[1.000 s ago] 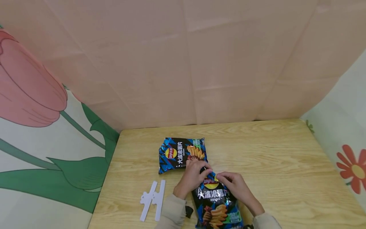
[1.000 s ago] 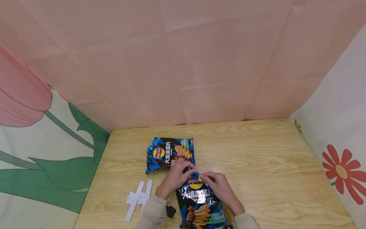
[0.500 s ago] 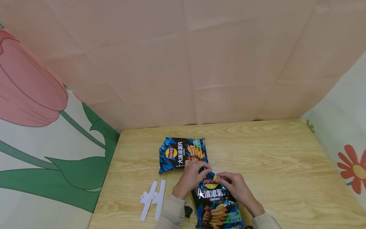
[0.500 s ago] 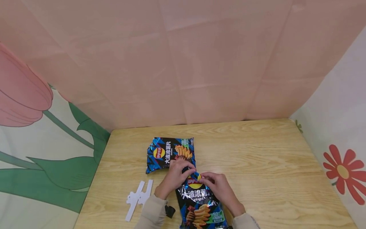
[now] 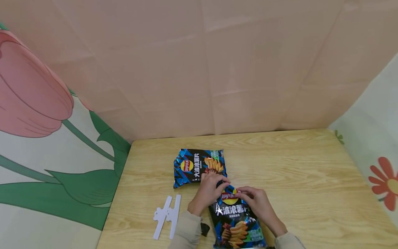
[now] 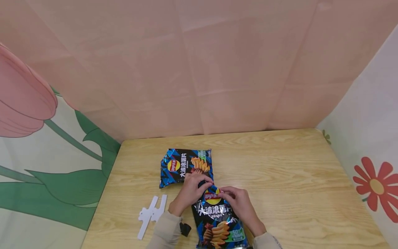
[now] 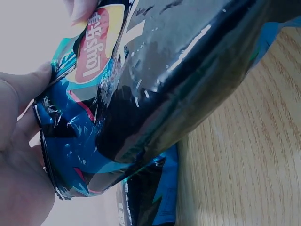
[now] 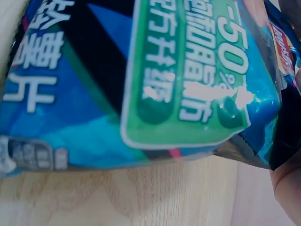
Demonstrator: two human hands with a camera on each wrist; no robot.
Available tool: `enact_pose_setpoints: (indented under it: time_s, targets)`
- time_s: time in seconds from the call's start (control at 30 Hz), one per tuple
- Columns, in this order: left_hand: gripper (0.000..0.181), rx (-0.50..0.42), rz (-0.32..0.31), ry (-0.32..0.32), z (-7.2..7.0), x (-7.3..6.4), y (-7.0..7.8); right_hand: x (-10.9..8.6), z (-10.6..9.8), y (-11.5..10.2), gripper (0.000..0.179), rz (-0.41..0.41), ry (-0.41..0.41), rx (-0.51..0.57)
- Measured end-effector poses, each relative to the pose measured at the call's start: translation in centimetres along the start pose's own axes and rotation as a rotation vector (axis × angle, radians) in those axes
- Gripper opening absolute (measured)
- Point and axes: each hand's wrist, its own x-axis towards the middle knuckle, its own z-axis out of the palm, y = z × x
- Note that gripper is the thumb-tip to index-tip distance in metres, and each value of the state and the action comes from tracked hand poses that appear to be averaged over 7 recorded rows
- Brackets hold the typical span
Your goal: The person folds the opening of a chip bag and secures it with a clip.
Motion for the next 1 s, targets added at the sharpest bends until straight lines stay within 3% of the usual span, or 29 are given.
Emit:
enact_pose_setpoints:
  time_s: [0.13, 0.33, 0.53, 0.7, 0.83, 1.0]
  targets:
    - [0.018, 0.005, 0.000, 0.005, 0.00, -0.09, 0.06, -0.03, -0.12, 0.11, 0.011, -0.029, 0.022, -0.044]
    - [0.015, 0.018, 0.017, 0.042, -0.02, -0.26, 0.15, -0.07, -0.26, 0.58, 0.005, -0.144, 0.100, -0.163]
    - [0.015, 0.006, 0.042, 0.073, 0.02, -0.29, 0.13, -0.10, -0.18, 0.79, 0.005, -0.163, 0.116, -0.159]
    - [0.015, -0.004, 0.031, 0.061, 0.05, -0.25, 0.16, -0.20, -0.25, 0.73, 0.004, -0.138, 0.103, -0.077]
    - [0.016, -0.019, 0.020, 0.038, -0.03, -0.27, 0.23, -0.25, -0.46, 0.53, 0.008, -0.054, 0.040, 0.027]
    - [0.016, -0.038, 0.013, 0.031, 0.07, -0.31, 0.16, -0.20, -0.73, 0.25, 0.014, 0.043, -0.035, 0.068]
